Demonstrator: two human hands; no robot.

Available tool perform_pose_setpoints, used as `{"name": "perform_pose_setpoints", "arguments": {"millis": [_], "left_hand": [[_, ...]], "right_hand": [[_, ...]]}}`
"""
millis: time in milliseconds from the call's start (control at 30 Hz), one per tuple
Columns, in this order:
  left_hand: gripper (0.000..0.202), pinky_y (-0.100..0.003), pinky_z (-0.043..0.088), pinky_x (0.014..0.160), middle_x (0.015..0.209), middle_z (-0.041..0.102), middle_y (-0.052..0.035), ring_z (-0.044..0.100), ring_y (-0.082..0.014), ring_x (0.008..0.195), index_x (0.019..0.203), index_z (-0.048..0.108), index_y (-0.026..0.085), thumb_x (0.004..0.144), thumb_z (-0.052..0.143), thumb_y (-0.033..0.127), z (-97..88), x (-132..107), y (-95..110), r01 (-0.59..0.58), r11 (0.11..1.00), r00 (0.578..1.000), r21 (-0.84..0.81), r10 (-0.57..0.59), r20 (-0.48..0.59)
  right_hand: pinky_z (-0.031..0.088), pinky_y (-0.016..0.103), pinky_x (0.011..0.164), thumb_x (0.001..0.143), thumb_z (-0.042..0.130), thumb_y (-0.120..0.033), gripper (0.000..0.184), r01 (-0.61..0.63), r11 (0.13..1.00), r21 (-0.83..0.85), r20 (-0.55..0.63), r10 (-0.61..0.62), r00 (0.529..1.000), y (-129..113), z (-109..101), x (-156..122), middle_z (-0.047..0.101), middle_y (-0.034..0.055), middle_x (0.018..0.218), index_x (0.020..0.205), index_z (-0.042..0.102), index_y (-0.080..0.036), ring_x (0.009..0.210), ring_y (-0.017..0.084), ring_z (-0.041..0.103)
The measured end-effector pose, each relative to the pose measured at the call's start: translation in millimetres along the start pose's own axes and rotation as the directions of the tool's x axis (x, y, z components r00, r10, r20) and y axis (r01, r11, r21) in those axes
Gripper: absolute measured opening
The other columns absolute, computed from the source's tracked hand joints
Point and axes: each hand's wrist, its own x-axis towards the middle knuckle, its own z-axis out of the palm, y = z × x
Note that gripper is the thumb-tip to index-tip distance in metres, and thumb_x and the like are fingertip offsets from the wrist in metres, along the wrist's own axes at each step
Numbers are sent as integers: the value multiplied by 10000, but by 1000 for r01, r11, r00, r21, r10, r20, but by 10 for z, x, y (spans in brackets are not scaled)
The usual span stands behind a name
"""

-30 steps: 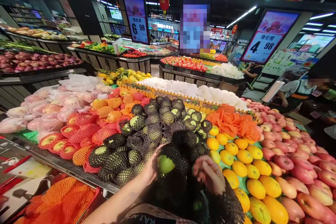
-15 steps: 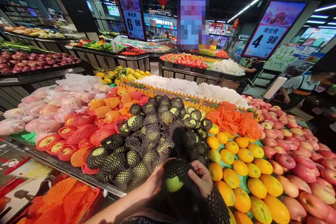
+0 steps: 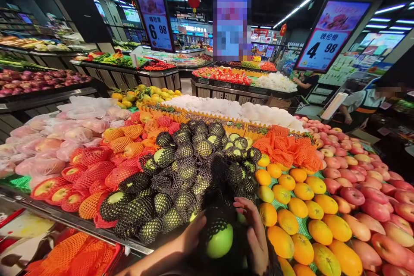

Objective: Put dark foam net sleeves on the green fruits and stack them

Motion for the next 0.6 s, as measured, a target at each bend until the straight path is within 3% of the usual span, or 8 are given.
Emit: {"name": "perform_pose_setpoints", "arguments": {"millis": [67,133,233,300,400,467,533,600], "left_hand": [[702,-528,438,1119,1127,770,-123,683,-351,1131,1131,750,171,667,814,694,36,56,32,21,1000,998,0,-21,-55],[770,-534,420,1134,1175,756,-132,661,-360,1165,1175,727,164,643,818,713,47,100,56,19,999,993,46,-14,-117],[849,-540,397,1153,1269,714,-154,607,-377,1239,1238,689,147,647,790,748,54,122,143,3,977,992,215,24,-124],[877,-528,401,1149,1279,704,-157,593,-377,1248,1270,670,142,675,744,781,52,118,251,-32,946,997,324,51,-51],[902,-490,452,1091,1258,695,-165,617,-352,1186,1327,633,134,767,589,839,-6,125,418,-156,900,986,408,116,121],[921,-453,511,992,1245,677,-179,641,-320,1098,1375,586,132,812,496,854,-93,150,486,-238,862,969,448,181,167],[870,-410,535,910,1232,659,-181,651,-282,1026,1397,544,140,856,475,818,-194,191,513,-253,821,967,512,229,111],[735,-384,528,898,1215,653,-167,647,-254,1012,1363,554,158,906,501,732,-278,233,516,-192,782,971,593,239,-1]], "right_hand": [[489,540,1055,802,482,-879,899,132,989,-69,149,-120,981,-45,1,-18,505,118,1494,1497,445,-311,1292,396,552],[473,543,1082,663,676,-871,1090,226,951,-212,251,-170,953,-13,45,-14,458,124,1541,1549,374,-313,1348,424,508],[481,498,1085,708,835,-609,965,264,888,-376,312,-147,939,83,123,31,487,126,1508,1521,410,-310,1358,389,516],[493,469,1075,729,837,-454,856,277,883,-379,301,-165,939,117,150,76,526,121,1460,1474,447,-299,1326,358,551],[510,481,1051,698,813,-395,792,269,918,-290,247,-200,948,135,133,205,600,110,1365,1410,481,-290,1253,346,602],[545,504,990,687,797,-465,727,148,961,-232,139,-117,983,170,82,393,660,95,1268,1341,526,-303,1159,344,650],[571,529,924,691,757,-577,641,-54,978,-204,-55,43,998,238,4,720,701,97,1172,1236,575,-294,1065,351,683],[576,549,901,748,648,-661,605,-222,952,-211,-247,167,954,323,-85,1200,714,130,1120,1180,579,-242,1014,358,700]]}}
